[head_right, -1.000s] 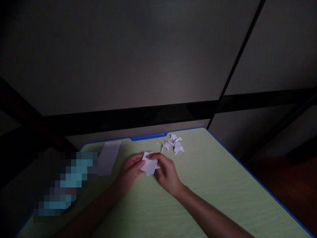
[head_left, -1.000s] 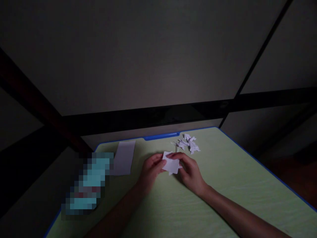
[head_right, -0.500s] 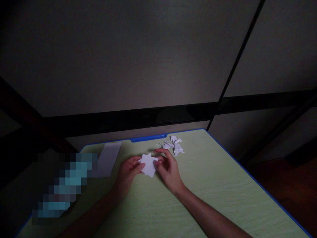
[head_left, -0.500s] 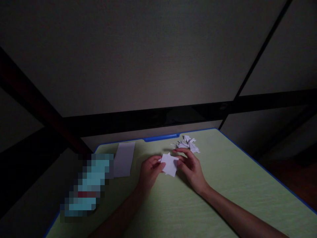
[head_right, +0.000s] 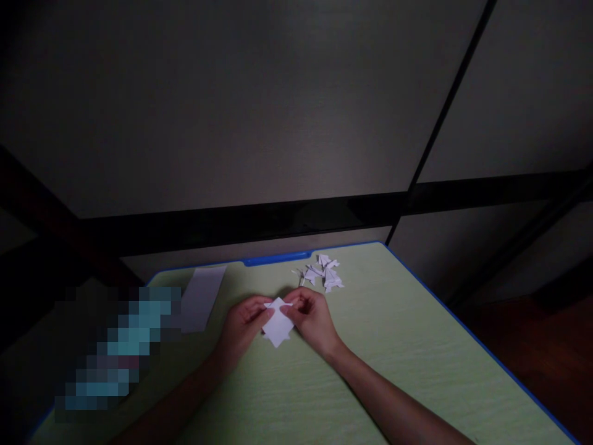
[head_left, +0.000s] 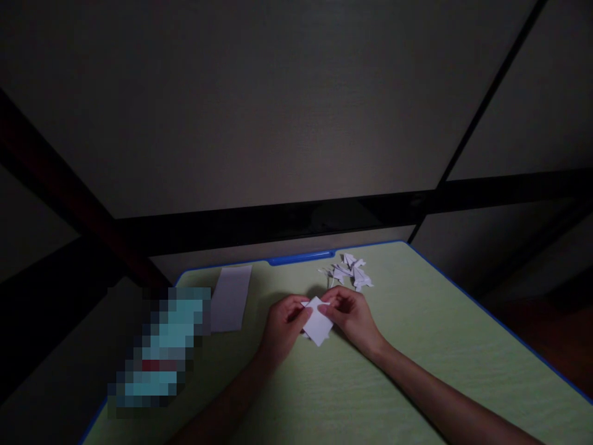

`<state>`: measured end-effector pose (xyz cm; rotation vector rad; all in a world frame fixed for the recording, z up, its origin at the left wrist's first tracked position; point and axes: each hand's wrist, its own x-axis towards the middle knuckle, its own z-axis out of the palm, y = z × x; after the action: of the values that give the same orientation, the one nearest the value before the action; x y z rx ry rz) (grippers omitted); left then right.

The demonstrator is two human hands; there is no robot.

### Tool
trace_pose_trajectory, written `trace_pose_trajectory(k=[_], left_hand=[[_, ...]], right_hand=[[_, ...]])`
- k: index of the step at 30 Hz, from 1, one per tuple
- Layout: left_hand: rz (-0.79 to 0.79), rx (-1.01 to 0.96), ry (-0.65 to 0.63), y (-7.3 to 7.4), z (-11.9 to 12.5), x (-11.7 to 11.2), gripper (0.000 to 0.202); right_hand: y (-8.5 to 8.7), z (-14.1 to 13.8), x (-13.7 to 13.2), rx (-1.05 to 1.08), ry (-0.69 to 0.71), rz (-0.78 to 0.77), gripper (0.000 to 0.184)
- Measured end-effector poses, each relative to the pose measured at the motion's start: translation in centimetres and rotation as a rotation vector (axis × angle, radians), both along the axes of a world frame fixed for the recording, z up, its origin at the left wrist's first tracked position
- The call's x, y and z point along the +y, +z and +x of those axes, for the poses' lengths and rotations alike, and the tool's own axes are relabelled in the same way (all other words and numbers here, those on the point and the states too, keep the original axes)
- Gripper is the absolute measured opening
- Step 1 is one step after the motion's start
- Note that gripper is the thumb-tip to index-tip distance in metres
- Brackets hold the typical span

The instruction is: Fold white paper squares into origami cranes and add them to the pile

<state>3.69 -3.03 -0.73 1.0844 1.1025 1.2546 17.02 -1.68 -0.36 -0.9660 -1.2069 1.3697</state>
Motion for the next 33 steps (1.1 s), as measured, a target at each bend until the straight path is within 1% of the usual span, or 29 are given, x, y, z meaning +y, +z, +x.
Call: trace_pose_trajectory(k=[3, 6, 12, 14, 16, 18, 20, 24, 26, 30, 33], left_hand=[[-0.006, 0.002, 0.014, -0.23, 0.02, 0.05, 0.012], [-0.004, 0.005, 0.027, -0.25, 0.03, 0.07, 0.012], [-0.017, -0.023, 0.043, 0.32, -0.04, -0.1, 0.016], [0.008, -0.03, 0.016, 0.51, -0.03, -0.29, 0.019], [0.025, -0.034, -0.047, 0.58, 0.04, -0.48, 0.022], [0.018, -0.041, -0.11, 0.5, 0.14, -0.58, 0.025], [-0.004, -0.055, -0.133, 0.28, 0.2, -0.53, 0.026], [-0.05, -0.09, -0.129, -0.25, 0.04, -0.11, 0.037], [-0.055, -0.091, -0.134, -0.33, -0.08, 0.04, 0.038], [-0.034, -0.085, -0.148, 0.0, -0.16, 0.06, 0.034], [-0.032, -0.091, -0.115, 0.31, -0.14, -0.05, 0.039]], right_hand=[[0.1, -0.02, -0.08, 0.025, -0.025, -0.001, 0.023], [0.02, 0.01, -0.07, 0.03, -0.02, 0.008, 0.024], [-0.15, -0.01, 0.12, 0.063, -0.049, 0.039, 0.026], [-0.15, 0.01, 0.15, 0.083, -0.062, 0.069, 0.026], [-0.15, 0.08, 0.17, 0.09, -0.074, 0.095, 0.024], [-0.15, 0.18, 0.17, 0.094, -0.086, 0.112, 0.023], [-0.15, 0.24, 0.17, 0.1, -0.092, 0.124, 0.023], [-0.23, 0.24, 0.21, 0.1, -0.054, 0.125, 0.021], [-0.31, 0.2, 0.24, 0.095, -0.02, 0.12, 0.022], [-0.33, 0.06, 0.21, 0.091, 0.041, 0.121, 0.026], [-0.13, -0.04, 0.07, 0.087, 0.102, 0.127, 0.029]])
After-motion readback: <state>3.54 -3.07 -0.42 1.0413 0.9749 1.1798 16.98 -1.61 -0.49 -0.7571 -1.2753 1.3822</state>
